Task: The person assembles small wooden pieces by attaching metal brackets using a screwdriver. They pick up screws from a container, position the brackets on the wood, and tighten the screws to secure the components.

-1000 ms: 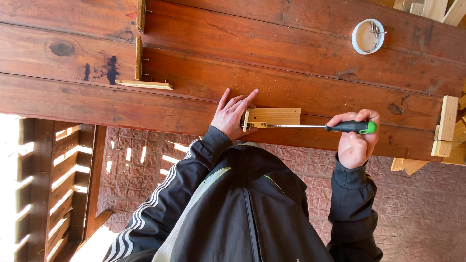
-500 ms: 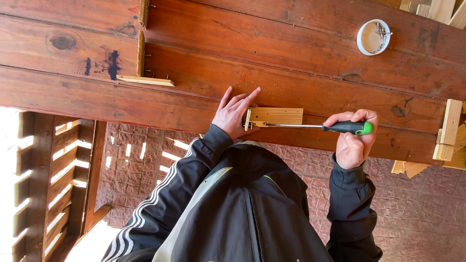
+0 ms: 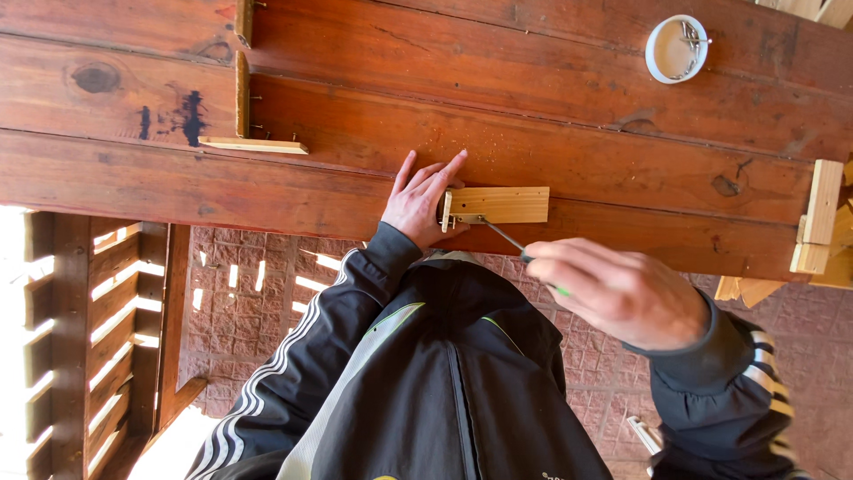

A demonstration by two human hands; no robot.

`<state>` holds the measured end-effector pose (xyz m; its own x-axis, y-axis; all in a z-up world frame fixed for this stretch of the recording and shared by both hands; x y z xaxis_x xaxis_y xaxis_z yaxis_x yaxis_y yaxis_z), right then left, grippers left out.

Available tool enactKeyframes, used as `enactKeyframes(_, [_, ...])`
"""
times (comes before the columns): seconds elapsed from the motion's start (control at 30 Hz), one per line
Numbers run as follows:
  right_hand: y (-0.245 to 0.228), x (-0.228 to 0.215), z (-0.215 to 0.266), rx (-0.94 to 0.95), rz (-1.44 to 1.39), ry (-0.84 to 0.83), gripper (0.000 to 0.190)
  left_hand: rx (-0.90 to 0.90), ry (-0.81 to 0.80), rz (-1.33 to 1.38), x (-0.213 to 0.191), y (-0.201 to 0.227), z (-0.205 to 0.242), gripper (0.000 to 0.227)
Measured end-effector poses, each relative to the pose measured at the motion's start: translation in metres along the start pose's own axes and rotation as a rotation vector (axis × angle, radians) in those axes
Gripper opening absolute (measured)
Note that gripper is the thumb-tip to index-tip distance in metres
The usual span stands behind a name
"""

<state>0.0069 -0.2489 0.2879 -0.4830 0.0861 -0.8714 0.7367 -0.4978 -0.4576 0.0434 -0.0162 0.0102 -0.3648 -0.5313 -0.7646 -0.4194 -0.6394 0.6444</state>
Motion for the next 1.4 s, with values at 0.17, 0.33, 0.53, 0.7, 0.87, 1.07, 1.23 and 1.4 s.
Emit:
enactKeyframes(0.17, [0.007,0.005,-0.003,0.041,0.149,-0.262,0.068,-0.019,-0.001,0.006,0.0,-0.002,0.0,0.142])
enactKeyframes(0.33, [-0.007,0.006,-0.019,0.037,0.196,-0.283,0.064,-0.02,0.015,-0.028,0.005,-0.003,0.001,0.14])
enactKeyframes(0.53, [-0.022,0.022,-0.014,0.084,0.259,-0.153,0.052,-0.009,0.02,-0.042,0.006,-0.005,-0.001,0.139])
enactKeyframes(0.7, [-0.038,0.035,-0.018,0.288,0.313,0.081,0.035,-0.011,0.008,-0.041,0.008,-0.006,-0.001,0.137])
enactKeyframes(0.87, [-0.012,0.047,0.003,0.707,0.196,0.216,0.051,-0.009,0.021,-0.052,0.009,-0.006,-0.001,0.138])
enactKeyframes(1.07, [-0.018,0.018,-0.006,0.613,0.072,0.108,0.065,0.023,0.039,0.084,0.012,-0.011,-0.002,0.136])
enactKeyframes(1.23, [-0.017,0.028,0.0,0.412,0.223,-0.032,0.037,0.011,0.037,0.076,0.016,-0.012,-0.001,0.14])
enactKeyframes(1.4, [-0.022,0.044,-0.002,0.358,0.288,-0.089,0.045,0.009,0.042,0.113,0.018,-0.013,0.0,0.144])
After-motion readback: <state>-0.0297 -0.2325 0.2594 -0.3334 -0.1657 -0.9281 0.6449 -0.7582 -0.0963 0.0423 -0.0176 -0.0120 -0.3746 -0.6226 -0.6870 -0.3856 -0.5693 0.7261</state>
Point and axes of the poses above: each hand's wrist, its own z-axis away from the middle knuckle, its own x-axis out of the palm, y = z × x, the point moved 5 cm from there along -z, towards the middle knuckle, and after that the axes turned 14 degrees about -y, right-handed, at the moved point
